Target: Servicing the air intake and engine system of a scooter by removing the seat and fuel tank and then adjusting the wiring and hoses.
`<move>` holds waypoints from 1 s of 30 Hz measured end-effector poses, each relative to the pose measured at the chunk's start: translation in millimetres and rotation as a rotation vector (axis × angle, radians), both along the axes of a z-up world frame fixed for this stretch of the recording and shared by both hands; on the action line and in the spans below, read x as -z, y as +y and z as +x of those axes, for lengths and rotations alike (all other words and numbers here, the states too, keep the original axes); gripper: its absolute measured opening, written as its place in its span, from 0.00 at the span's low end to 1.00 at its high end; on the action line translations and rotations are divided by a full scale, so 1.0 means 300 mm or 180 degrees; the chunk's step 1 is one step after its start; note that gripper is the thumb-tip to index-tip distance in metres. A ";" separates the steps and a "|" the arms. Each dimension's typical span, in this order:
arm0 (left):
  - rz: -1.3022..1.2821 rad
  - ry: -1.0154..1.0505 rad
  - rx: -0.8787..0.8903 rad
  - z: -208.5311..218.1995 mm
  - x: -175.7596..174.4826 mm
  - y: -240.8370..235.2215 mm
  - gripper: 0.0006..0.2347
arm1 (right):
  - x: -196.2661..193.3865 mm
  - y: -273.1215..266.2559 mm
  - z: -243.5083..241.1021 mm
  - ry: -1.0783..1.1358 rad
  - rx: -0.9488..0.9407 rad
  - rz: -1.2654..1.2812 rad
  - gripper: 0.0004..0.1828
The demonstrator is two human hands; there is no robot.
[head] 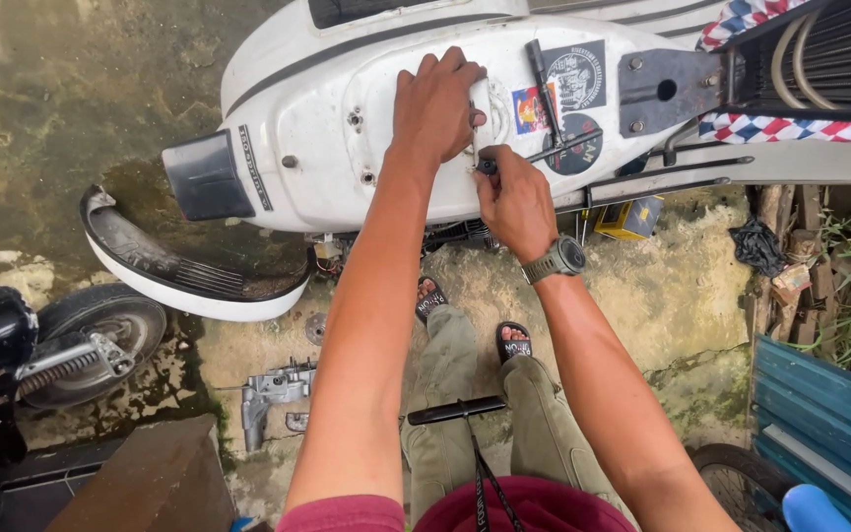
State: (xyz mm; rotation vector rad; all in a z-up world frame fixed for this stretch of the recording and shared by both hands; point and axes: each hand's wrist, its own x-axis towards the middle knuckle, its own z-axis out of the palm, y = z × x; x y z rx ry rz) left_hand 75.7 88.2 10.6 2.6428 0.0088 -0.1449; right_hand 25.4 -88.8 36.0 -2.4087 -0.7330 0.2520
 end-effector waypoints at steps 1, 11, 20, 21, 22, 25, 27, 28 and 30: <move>-0.0017 0.0018 -0.0005 -0.002 0.005 -0.001 0.19 | 0.031 -0.005 -0.002 -0.0044 0.0172 -0.0077 0.13; -0.0087 -0.0018 -0.0041 -0.016 -0.015 -0.004 0.20 | -0.083 -0.008 0.035 0.0233 -0.0581 -0.0932 0.12; -0.0039 -0.0098 -0.0065 -0.005 0.019 -0.006 0.19 | 0.076 0.006 0.072 -0.0617 -0.0208 -0.1896 0.29; -0.0035 -0.0102 -0.0061 -0.003 0.013 -0.004 0.19 | 0.032 0.009 0.081 -0.0620 -0.0203 -0.1891 0.29; -0.0023 -0.0050 -0.0038 -0.002 0.008 -0.001 0.19 | -0.010 0.014 0.089 -0.0690 -0.0654 -0.1796 0.23; -0.0039 -0.0035 -0.0006 0.003 -0.005 0.007 0.18 | -0.049 0.000 0.113 -0.0826 -0.1387 -0.1717 0.12; -0.0051 -0.0065 0.0040 0.005 0.003 0.009 0.17 | -0.047 -0.011 0.124 -0.0879 -0.1634 -0.1721 0.06; -0.0056 -0.0174 0.0069 0.012 0.014 0.012 0.17 | -0.048 -0.009 0.136 -0.0940 -0.1817 -0.1859 0.04; -0.0065 -0.0239 0.0090 0.001 0.025 0.017 0.17 | -0.041 -0.009 0.141 -0.0962 -0.2020 -0.1986 0.04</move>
